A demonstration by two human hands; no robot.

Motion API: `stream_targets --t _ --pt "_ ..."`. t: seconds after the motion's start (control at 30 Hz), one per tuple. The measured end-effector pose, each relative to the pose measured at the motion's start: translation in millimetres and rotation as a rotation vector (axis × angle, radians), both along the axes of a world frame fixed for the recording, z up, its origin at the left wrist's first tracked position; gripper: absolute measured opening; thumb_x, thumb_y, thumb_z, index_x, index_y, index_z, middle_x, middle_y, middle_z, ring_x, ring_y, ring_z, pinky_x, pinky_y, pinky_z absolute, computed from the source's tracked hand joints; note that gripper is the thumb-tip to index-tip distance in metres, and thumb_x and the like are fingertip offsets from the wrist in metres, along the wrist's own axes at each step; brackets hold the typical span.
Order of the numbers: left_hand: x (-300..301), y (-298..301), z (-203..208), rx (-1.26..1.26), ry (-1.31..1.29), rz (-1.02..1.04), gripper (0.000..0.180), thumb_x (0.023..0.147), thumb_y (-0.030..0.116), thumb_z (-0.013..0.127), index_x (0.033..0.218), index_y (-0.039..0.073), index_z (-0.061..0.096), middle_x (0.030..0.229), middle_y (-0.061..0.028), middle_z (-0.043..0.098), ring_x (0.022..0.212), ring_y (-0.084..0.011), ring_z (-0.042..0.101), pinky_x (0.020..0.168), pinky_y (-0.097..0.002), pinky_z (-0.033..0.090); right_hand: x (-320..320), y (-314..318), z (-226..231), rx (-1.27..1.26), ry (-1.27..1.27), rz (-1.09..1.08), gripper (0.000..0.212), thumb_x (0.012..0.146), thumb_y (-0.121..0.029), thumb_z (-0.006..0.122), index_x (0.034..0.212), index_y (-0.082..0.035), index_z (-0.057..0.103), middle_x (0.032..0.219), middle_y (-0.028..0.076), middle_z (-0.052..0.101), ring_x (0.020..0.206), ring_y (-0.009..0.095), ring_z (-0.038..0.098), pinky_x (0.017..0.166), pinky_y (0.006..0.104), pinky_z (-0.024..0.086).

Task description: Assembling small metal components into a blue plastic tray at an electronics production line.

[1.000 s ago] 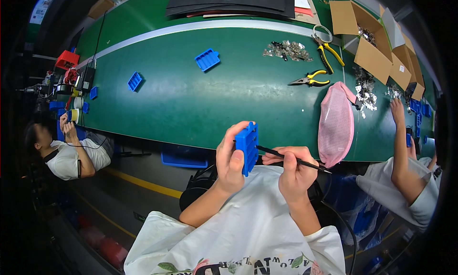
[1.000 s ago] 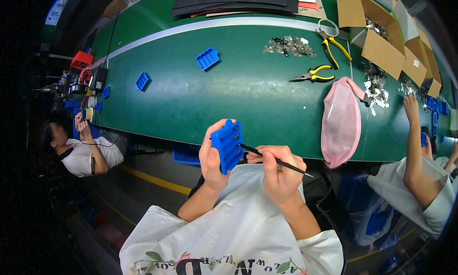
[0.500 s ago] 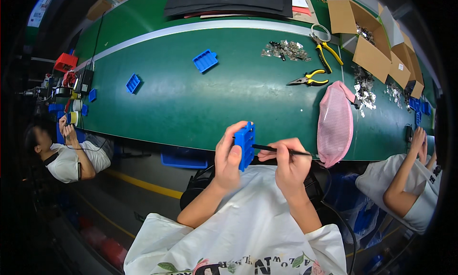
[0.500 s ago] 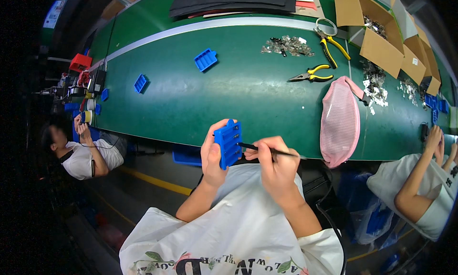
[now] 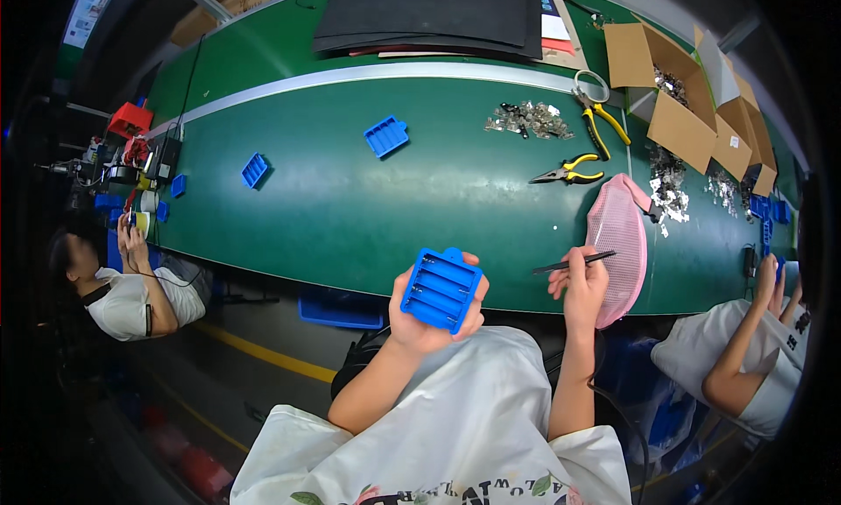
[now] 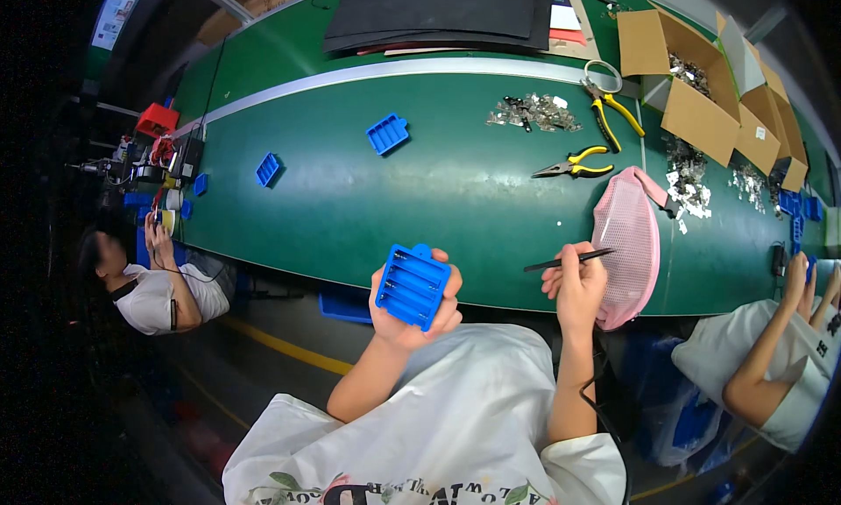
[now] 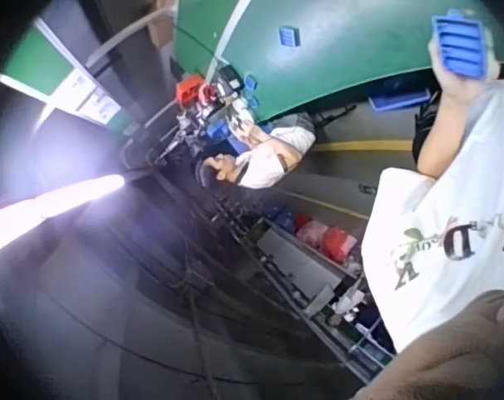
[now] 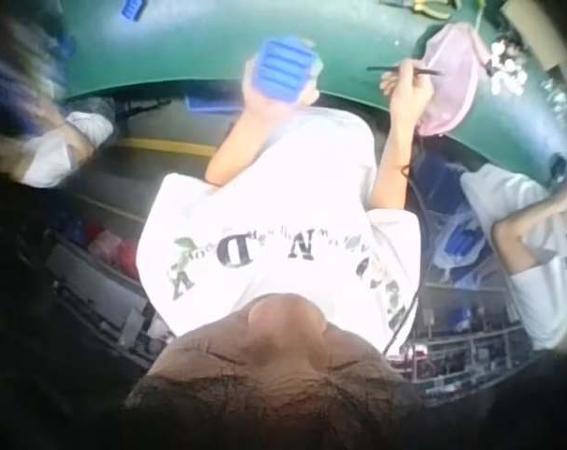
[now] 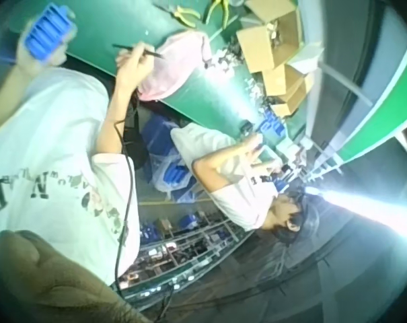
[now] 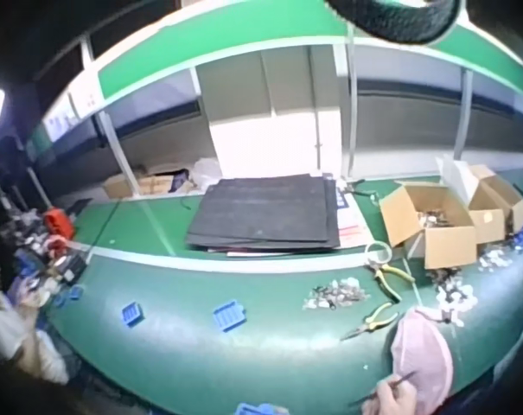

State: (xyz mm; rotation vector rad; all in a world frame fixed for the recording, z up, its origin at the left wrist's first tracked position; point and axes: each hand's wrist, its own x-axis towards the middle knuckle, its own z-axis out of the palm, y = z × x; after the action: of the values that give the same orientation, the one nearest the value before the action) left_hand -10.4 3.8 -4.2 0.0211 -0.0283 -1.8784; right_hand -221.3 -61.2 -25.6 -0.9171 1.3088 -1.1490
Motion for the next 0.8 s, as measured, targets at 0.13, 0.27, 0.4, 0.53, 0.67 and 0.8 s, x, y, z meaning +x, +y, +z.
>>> stream_targets --t 0.13,0.27,0.4,0.53,0.67,0.8 --pt "-2.8 -4.7 3.5 -0.048 0.054 -0.031 0.056 0.090 0.048 0.033 0.128 0.007 0.039 0.102 -0.0180 0.047 0.048 -0.0217 0.044 0.048 -0.0321 0.032 -0.4 -2.6 -20.3 0.072 0.042 0.006 0.023 0.094 -0.017 0.047 0.079 0.000 0.049 0.057 0.009 0.056 0.041 0.010 0.052 0.036 0.0197 0.036" --pt "-6.1 -6.8 7.7 0.123 -0.179 0.107 0.057 0.090 0.049 0.032 0.128 0.007 0.039 0.102 -0.0169 0.048 0.052 -0.0224 0.046 0.048 -0.0315 0.031 9.6 8.7 2.9 -0.008 -0.111 -0.074 0.022 0.095 -0.014 0.044 0.086 0.005 0.050 0.066 0.017 0.060 0.049 0.018 0.059 0.042 0.0242 0.047" --pt "-4.7 -7.4 12.6 0.083 -0.284 0.134 0.060 0.090 0.050 0.029 0.127 0.003 0.037 0.101 -0.0163 0.050 0.060 -0.0245 0.052 0.052 -0.0324 0.043 26.4 41.9 69.9 -0.191 -0.270 -0.042 0.023 0.095 -0.012 0.041 0.084 0.007 0.048 0.067 0.020 0.060 0.049 0.023 0.060 0.043 0.0302 0.051" --pt "-17.8 -8.2 26.0 0.212 -0.541 0.212 0.055 0.090 0.047 0.028 0.120 0.004 0.041 0.097 -0.0176 0.052 0.061 -0.0231 0.052 0.052 -0.0332 0.042 62.8 54.0 92.4 -0.349 -0.164 0.165 0.018 0.093 -0.008 0.044 0.083 0.006 0.048 0.065 0.019 0.060 0.048 0.020 0.058 0.043 0.0294 0.051" --pt "-23.9 -2.3 33.4 0.163 -0.652 0.283 0.053 0.089 0.046 0.027 0.117 0.003 0.041 0.098 -0.0178 0.053 0.066 -0.0211 0.055 0.057 -0.0305 0.047 76.1 54.5 88.4 -0.427 -0.095 0.323 0.019 0.093 -0.008 0.044 0.084 0.008 0.050 0.067 0.018 0.061 0.054 0.020 0.061 0.048 0.0296 0.053" --pt "-25.0 1.3 27.5 0.030 -0.585 0.317 0.051 0.091 0.041 0.027 0.124 0.002 0.038 0.103 -0.0169 0.053 0.073 -0.0208 0.057 0.062 -0.0299 0.049 78.7 59.0 87.9 -0.394 -0.128 0.324 0.021 0.094 -0.008 0.043 0.084 0.008 0.050 0.067 0.018 0.061 0.054 0.020 0.061 0.048 0.0299 0.053"
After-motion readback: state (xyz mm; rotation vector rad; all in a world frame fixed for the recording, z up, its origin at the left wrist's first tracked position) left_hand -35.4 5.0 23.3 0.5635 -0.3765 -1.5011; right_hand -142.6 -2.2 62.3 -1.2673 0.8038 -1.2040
